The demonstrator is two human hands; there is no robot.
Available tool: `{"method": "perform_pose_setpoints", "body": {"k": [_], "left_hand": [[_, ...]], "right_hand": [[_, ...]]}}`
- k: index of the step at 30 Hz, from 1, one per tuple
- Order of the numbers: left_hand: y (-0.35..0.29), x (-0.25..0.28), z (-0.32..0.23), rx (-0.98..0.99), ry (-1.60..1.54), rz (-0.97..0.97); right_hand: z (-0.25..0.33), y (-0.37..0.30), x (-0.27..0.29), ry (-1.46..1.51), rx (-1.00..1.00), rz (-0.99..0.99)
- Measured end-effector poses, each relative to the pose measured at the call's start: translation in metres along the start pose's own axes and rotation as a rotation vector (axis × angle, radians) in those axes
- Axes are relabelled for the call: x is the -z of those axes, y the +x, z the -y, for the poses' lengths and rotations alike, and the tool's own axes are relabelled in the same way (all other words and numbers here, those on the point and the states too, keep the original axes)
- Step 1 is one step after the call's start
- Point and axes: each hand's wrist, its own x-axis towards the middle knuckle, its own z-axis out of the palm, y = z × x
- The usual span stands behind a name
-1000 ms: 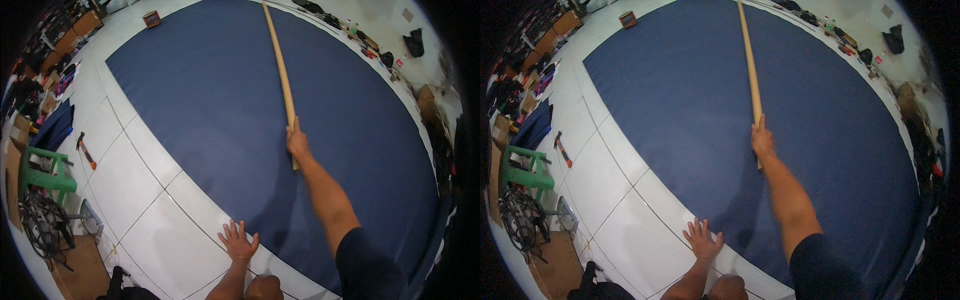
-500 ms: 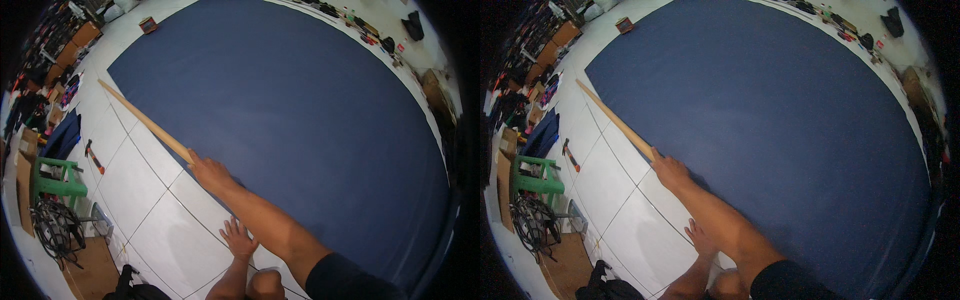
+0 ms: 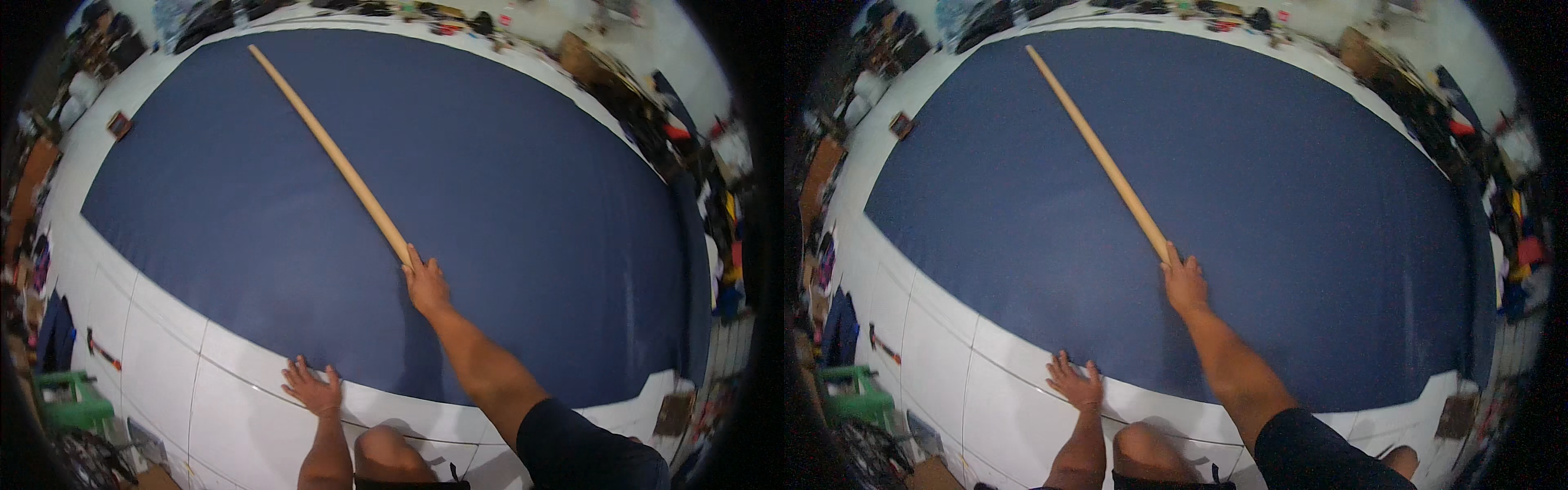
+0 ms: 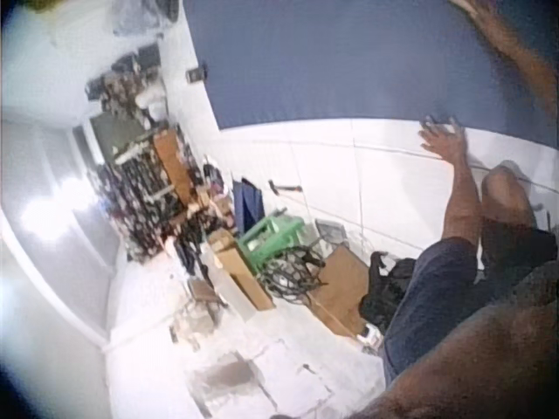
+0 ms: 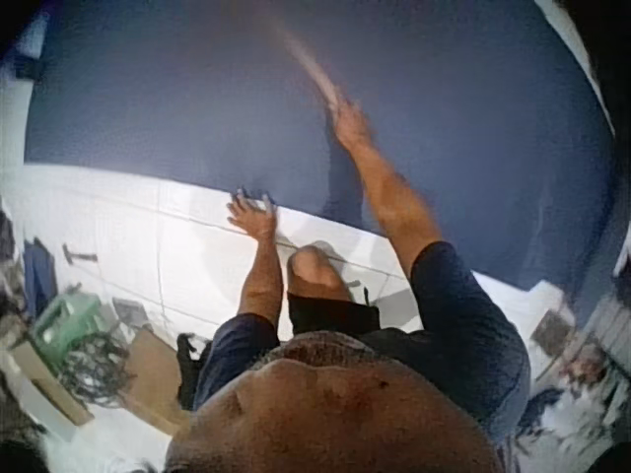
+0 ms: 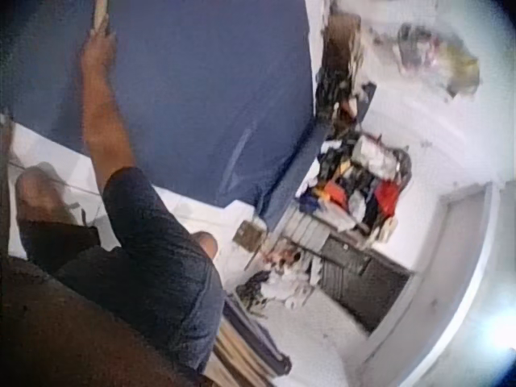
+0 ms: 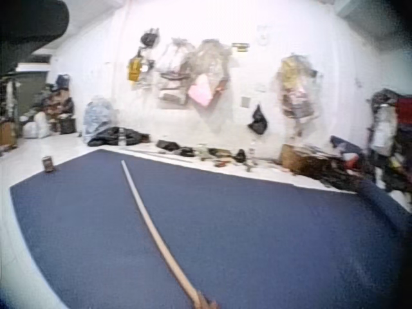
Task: The person unrolls a large sheet of blue fabric on the floor, uses a wooden pole to smooth it out, and cuts a rectangular section using large shears.
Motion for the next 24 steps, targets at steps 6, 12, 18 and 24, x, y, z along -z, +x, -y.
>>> {"method": "perform_pose_setpoints", "body": {"k": [6, 12, 18, 24], "left_hand": [[-0.002, -0.008, 0.003, -0.042, 0.045, -0.063], [-0.005, -0.018, 0.018, -0.100, 0.115, -0.155], [-0.013, -0.020, 0.007, -0.189, 0.097, -0.204], [-0.015, -0.013, 0.005, -0.290, -0.286, -0.271]], "right_hand": [[-0.209, -0.131, 0.051, 0.026, -0.292, -0.215], [-0.453, -0.322, 0.107, -0.188, -0.563, -0.330], [-0.616, -0.405, 0.170, -0.147, -0.658, -0.413], [-0.583, -0.348, 0.205, 0.029, -0.547, -0.559]]}}
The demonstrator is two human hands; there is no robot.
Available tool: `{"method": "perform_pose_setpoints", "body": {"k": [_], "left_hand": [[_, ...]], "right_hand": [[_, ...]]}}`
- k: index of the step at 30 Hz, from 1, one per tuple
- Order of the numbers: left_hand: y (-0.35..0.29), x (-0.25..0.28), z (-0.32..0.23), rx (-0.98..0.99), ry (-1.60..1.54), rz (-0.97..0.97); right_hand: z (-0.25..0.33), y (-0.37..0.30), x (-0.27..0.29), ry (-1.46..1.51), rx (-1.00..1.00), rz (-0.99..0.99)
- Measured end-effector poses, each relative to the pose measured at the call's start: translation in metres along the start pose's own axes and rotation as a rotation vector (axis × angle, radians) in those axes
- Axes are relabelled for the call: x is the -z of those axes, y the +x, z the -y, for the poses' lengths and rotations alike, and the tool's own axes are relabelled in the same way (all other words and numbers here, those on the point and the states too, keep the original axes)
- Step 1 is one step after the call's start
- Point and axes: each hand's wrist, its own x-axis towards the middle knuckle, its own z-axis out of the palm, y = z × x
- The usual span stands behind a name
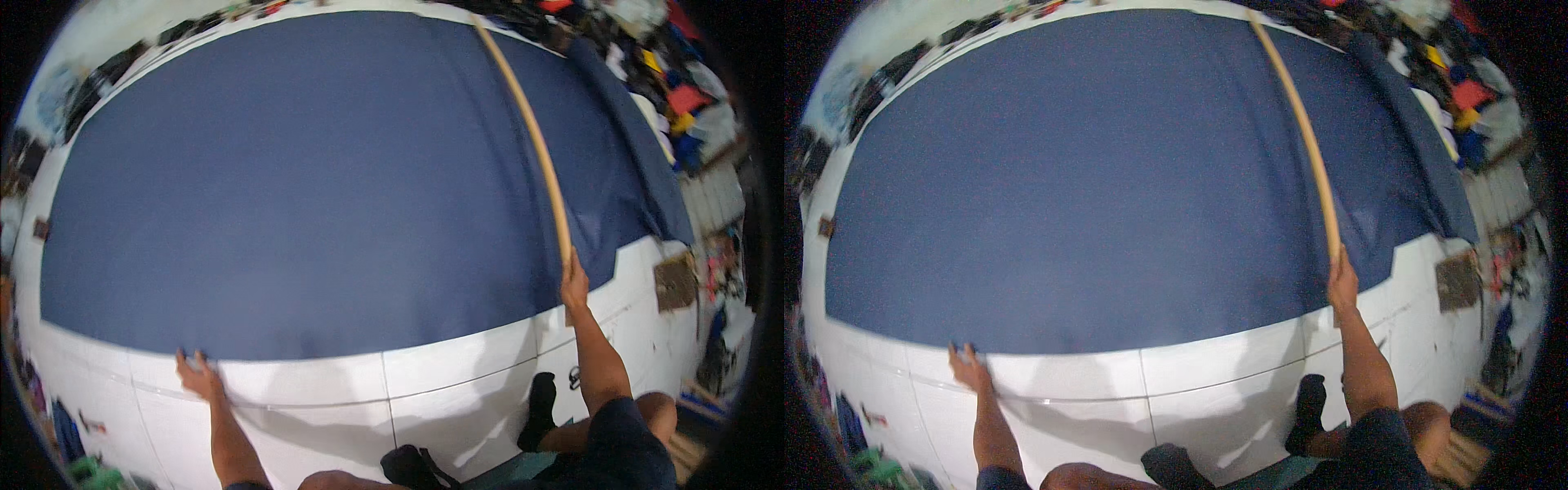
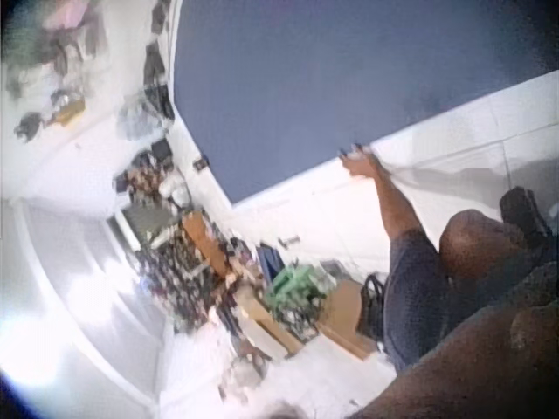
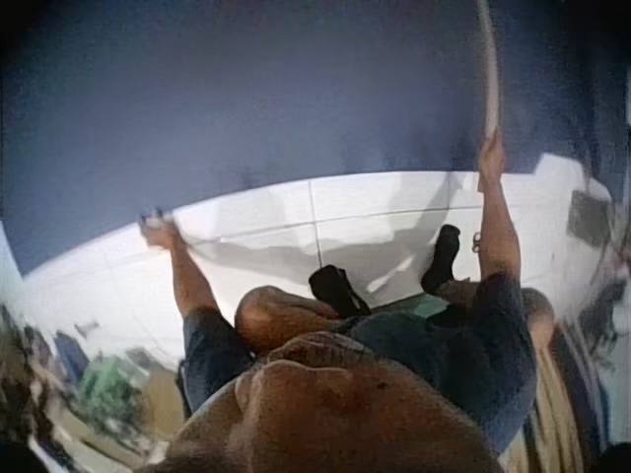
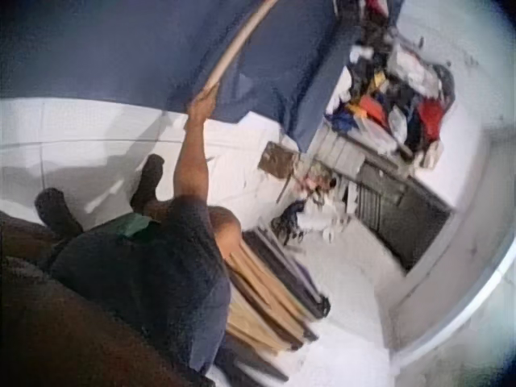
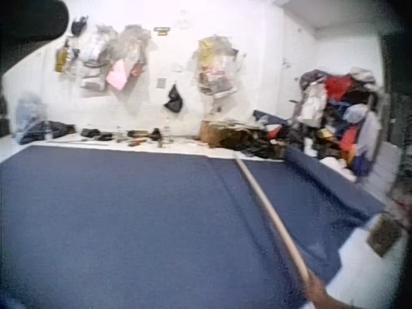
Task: The person unrolls a large sheet of blue fabric on the floor, uses a wooden pole to smooth it out, and cuts a rectangular section using large shears.
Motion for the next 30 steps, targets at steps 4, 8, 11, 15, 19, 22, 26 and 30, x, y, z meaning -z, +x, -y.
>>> {"method": "perform_pose_setpoints", "body": {"k": [4, 8, 11, 15, 19, 22, 26, 30], "left_hand": [[0.003, 0.021, 0.020, 0.158, 0.034, 0.077], [-0.061, 0.046, -0.026, -0.130, -0.004, 0.011], [-0.141, 0.074, -0.075, -0.144, -0.170, 0.095], [-0.238, 0.107, -0.095, 0.264, -0.422, 0.256], [-0.267, 0.117, -0.144, 0.684, -0.673, 0.312], [-0.291, 0.086, -0.068, 0.599, -0.140, 0.101], [-0.267, 0.074, -0.069, 0.661, -0.199, 0.168], [-0.219, 0.070, -0.052, 0.555, -0.152, 0.243]], "right_hand": [[0.043, -0.036, -0.027, 0.050, 0.206, 0.090], [0.075, -0.098, -0.041, 0.124, 0.499, 0.199], [0.100, -0.141, -0.063, 0.038, 0.685, 0.333], [0.146, -0.218, -0.077, 0.149, 1.014, 0.567], [0.165, -0.278, -0.062, 0.049, 1.161, 0.892], [0.180, -0.323, -0.054, 0.117, 1.278, 1.084], [0.182, -0.298, -0.061, 0.039, 1.494, 1.062], [0.188, -0.180, -0.016, -0.373, 1.487, 1.030]]}}
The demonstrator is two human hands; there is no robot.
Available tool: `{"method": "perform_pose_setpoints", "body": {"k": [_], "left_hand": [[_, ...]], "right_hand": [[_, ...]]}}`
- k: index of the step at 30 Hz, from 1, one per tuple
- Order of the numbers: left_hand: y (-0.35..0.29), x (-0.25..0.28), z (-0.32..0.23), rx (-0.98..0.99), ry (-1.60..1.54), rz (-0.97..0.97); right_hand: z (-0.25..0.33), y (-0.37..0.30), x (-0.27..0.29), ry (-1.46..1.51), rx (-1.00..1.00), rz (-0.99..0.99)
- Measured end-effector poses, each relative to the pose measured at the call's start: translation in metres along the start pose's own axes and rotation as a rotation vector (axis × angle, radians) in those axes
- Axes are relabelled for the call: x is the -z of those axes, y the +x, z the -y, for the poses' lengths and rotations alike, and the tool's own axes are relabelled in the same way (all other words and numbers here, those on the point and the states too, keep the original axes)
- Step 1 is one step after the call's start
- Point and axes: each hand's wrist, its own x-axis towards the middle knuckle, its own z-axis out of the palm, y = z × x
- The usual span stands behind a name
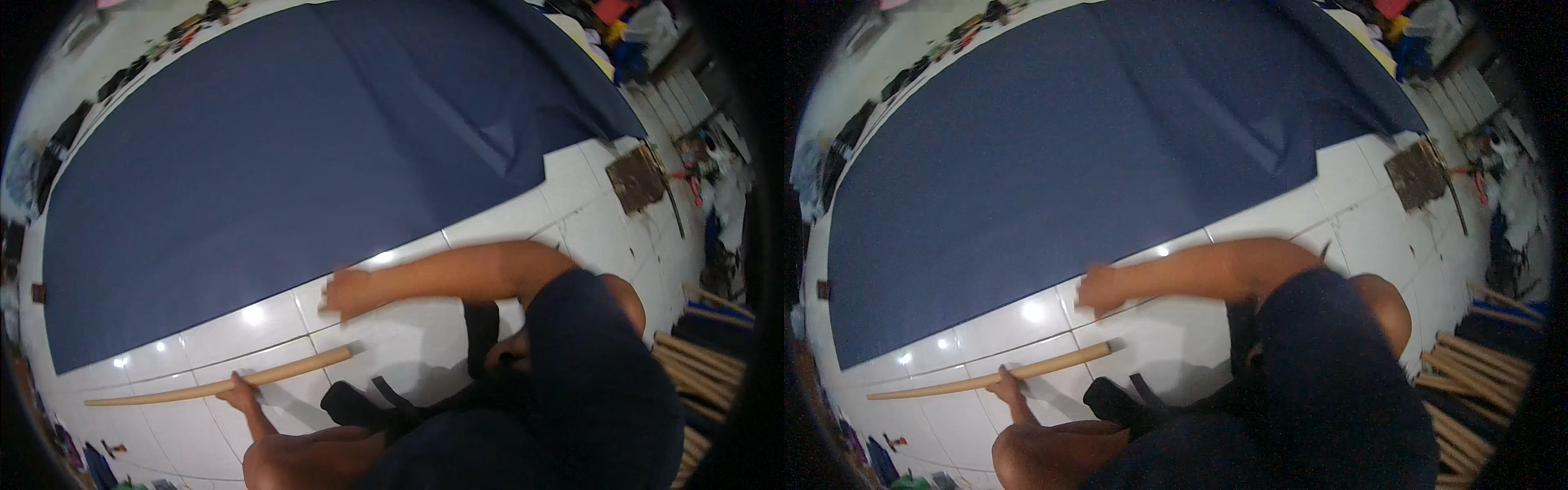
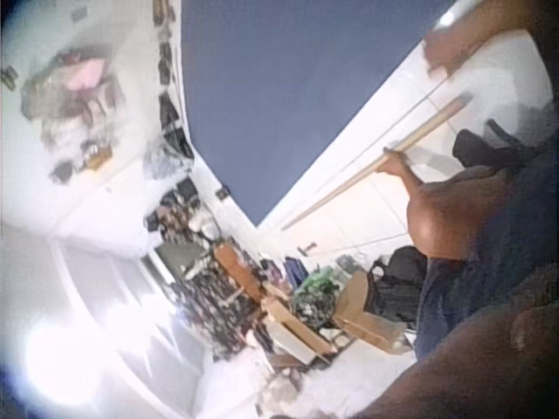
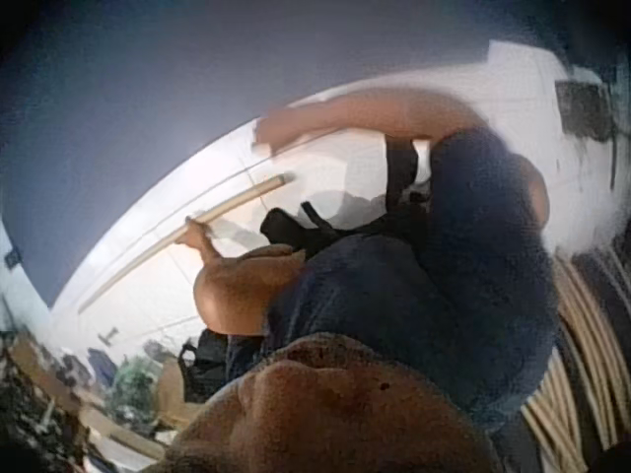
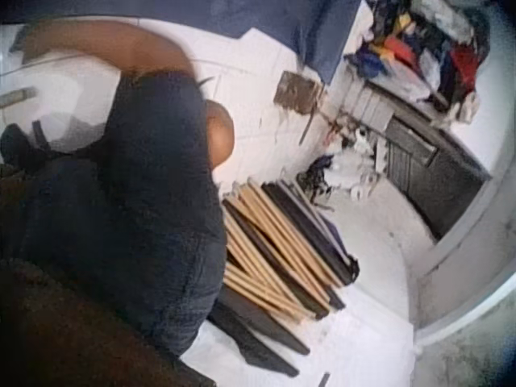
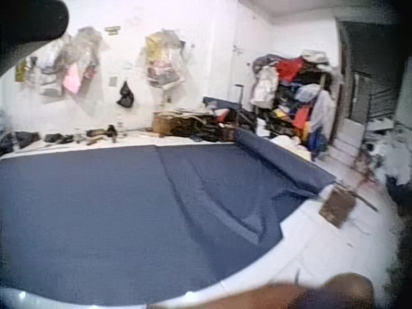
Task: The person unrolls a large sheet of blue fabric on the floor, uses a wooden pole to smooth it out, and cuts a rectangular section using large shears.
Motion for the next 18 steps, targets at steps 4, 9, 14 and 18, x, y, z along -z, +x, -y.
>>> {"method": "perform_pose_setpoints", "body": {"k": [4, 9, 14, 18], "left_hand": [[0.049, 0.012, 0.015, -0.004, 0.230, -0.027], [0.086, 0.039, -0.047, -0.443, 0.549, -0.203], [0.084, 0.008, -0.222, -1.170, 0.632, 0.271], [-0.018, -0.023, -0.354, -1.268, 0.810, 0.499]], "right_hand": [[-0.064, -0.159, 0.084, -0.048, -0.402, 0.005], [-0.096, -0.340, 0.011, 0.070, -1.011, -0.075], [-0.084, -0.437, -0.187, 0.403, -1.475, -0.051], [-0.040, -0.399, -0.303, 0.723, -1.719, -0.259]]}}
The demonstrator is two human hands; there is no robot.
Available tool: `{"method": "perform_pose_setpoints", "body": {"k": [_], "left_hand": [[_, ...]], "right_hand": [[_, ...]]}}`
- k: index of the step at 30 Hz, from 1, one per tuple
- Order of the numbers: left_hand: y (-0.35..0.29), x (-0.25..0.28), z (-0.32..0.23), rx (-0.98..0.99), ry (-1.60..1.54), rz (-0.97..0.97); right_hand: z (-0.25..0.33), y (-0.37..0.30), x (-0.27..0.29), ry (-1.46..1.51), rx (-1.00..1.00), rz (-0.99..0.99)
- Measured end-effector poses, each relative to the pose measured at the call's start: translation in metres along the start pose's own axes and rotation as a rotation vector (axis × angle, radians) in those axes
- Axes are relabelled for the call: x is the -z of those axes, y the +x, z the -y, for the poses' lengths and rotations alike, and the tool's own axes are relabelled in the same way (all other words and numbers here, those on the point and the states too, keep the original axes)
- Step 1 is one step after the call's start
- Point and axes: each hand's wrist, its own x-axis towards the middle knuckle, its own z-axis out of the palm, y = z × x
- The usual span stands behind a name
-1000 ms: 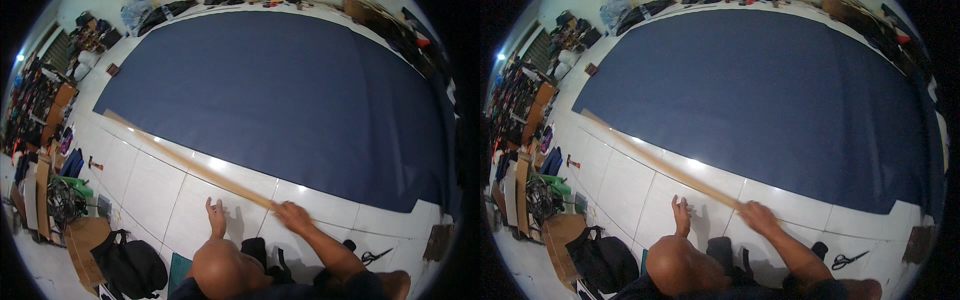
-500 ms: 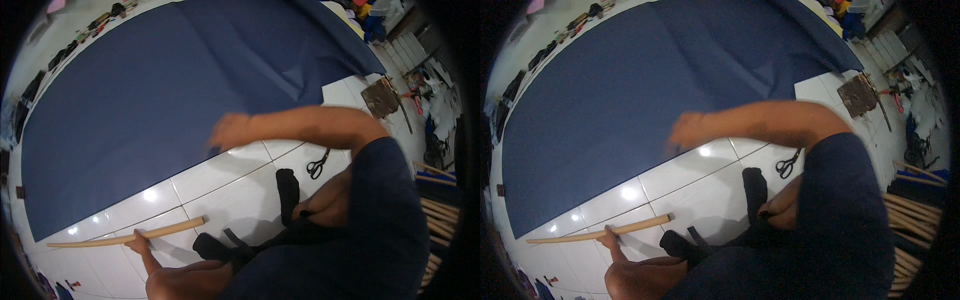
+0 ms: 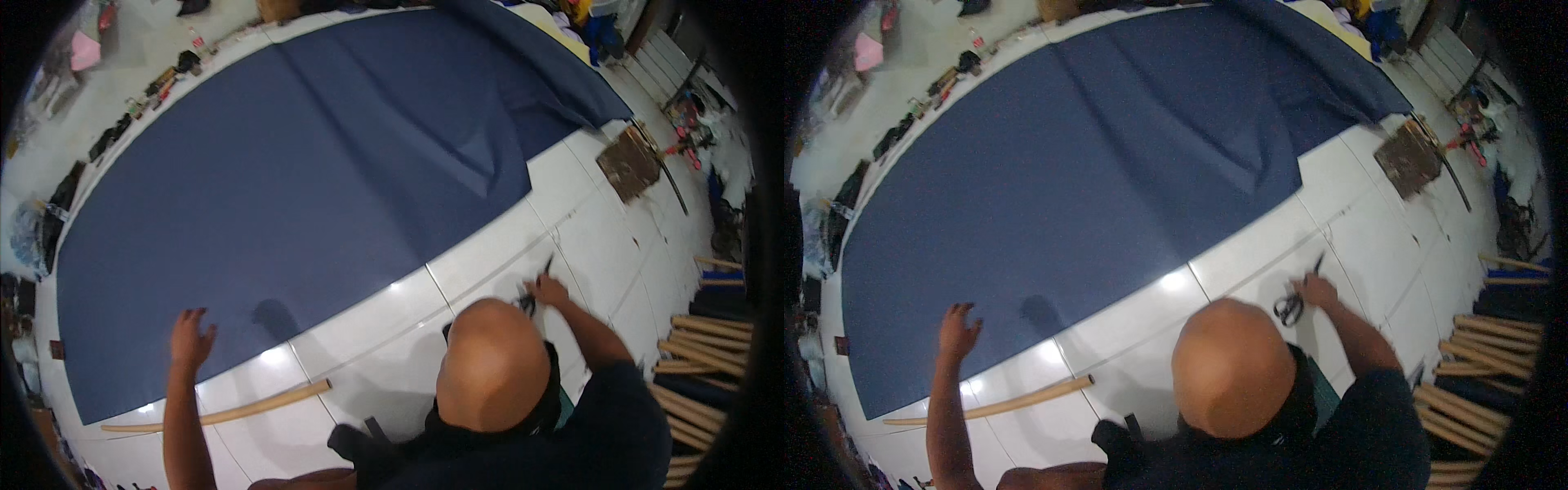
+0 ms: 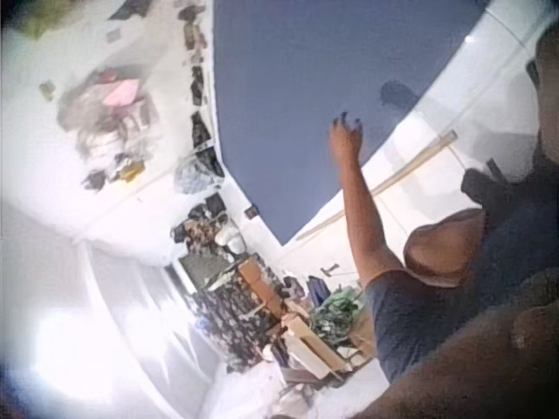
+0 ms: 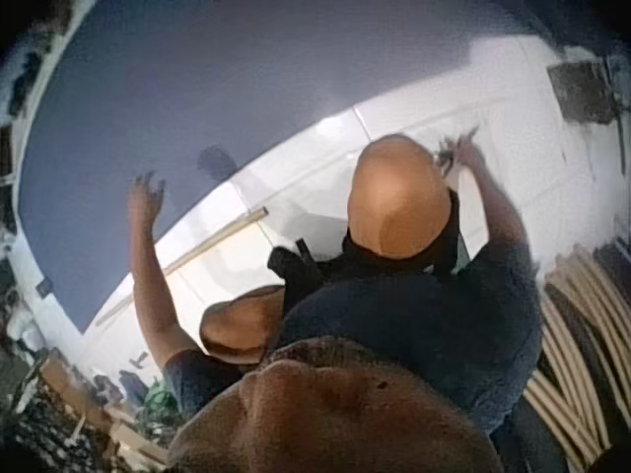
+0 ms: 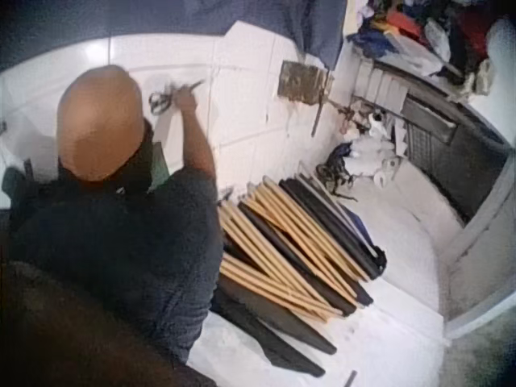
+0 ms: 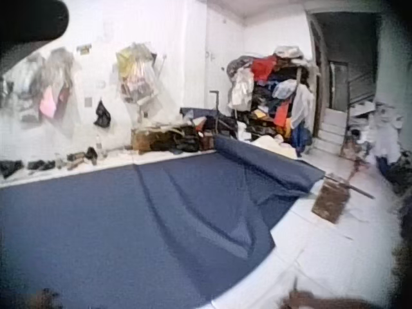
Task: The person unrolls a large sheet of blue fabric on the floor, uses a wooden pole to smooth it out, and cuts a rectangular section using large shears.
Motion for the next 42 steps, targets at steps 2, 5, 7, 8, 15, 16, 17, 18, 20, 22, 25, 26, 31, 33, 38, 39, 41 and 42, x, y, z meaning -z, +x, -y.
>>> {"method": "perform_pose_setpoints", "body": {"k": [2, 5, 7, 8, 15, 16, 17, 18, 20, 22, 25, 26, 31, 33, 38, 39, 41, 42], "left_hand": [[0.027, -0.006, -0.047, 0.009, 0.018, 0.037], [0.059, -0.058, -0.139, -0.093, -0.103, 0.193], [0.063, -0.097, -0.212, -0.202, -0.194, 0.180], [0.062, -0.121, -0.234, -0.284, -0.291, 0.118], [0.048, -0.189, -0.358, -0.319, -0.211, 0.058], [0.050, -0.192, -0.364, -0.272, -0.202, 0.070], [0.053, -0.196, -0.366, -0.279, -0.224, 0.039], [0.053, -0.201, -0.360, -0.282, -0.242, 0.021], [0.051, -0.208, -0.366, -0.322, -0.300, -0.018], [0.051, -0.217, -0.363, -0.352, -0.363, -0.056], [0.051, -0.215, -0.373, -0.465, -0.264, -0.076], [0.048, -0.211, -0.379, -0.444, -0.282, -0.073], [0.056, -0.210, -0.394, -0.488, -0.309, -0.128], [0.054, -0.214, -0.392, -0.473, -0.325, -0.154], [0.052, -0.216, -0.396, -0.439, -0.368, -0.143], [0.052, -0.213, -0.397, -0.425, -0.371, -0.118], [0.052, -0.212, -0.395, -0.401, -0.375, -0.087], [0.052, -0.212, -0.397, -0.408, -0.379, -0.080]], "right_hand": [[0.024, -0.033, -0.025, 0.257, -0.046, -0.116], [0.026, -0.050, -0.047, 0.618, -0.001, -0.412], [0.027, -0.057, -0.046, 0.566, -0.099, -0.391], [0.034, -0.058, -0.045, 0.563, -0.109, -0.363], [0.042, -0.068, -0.030, 0.612, -0.342, -0.212], [0.038, -0.067, -0.027, 0.641, -0.337, -0.171], [0.035, -0.069, -0.026, 0.670, -0.333, -0.128], [0.043, -0.073, -0.013, 0.792, -0.363, -0.095], [0.023, -0.063, -0.050, 0.659, -0.459, -0.150], [0.032, -0.073, -0.047, 0.916, -0.448, -0.095], [0.028, -0.083, -0.060, 1.403, -0.464, 0.117], [0.029, -0.089, -0.058, 1.581, -0.351, 0.178], [0.076, -0.088, -0.060, 1.329, -0.037, 0.354], [0.111, -0.086, -0.024, 1.083, 0.085, 0.444], [0.113, -0.093, -0.048, 1.090, 0.235, 0.656], [0.116, -0.096, -0.046, 1.196, 0.224, 0.705], [0.120, -0.100, -0.041, 1.121, 0.261, 0.631], [0.120, -0.104, -0.039, 1.093, 0.271, 0.582]]}}
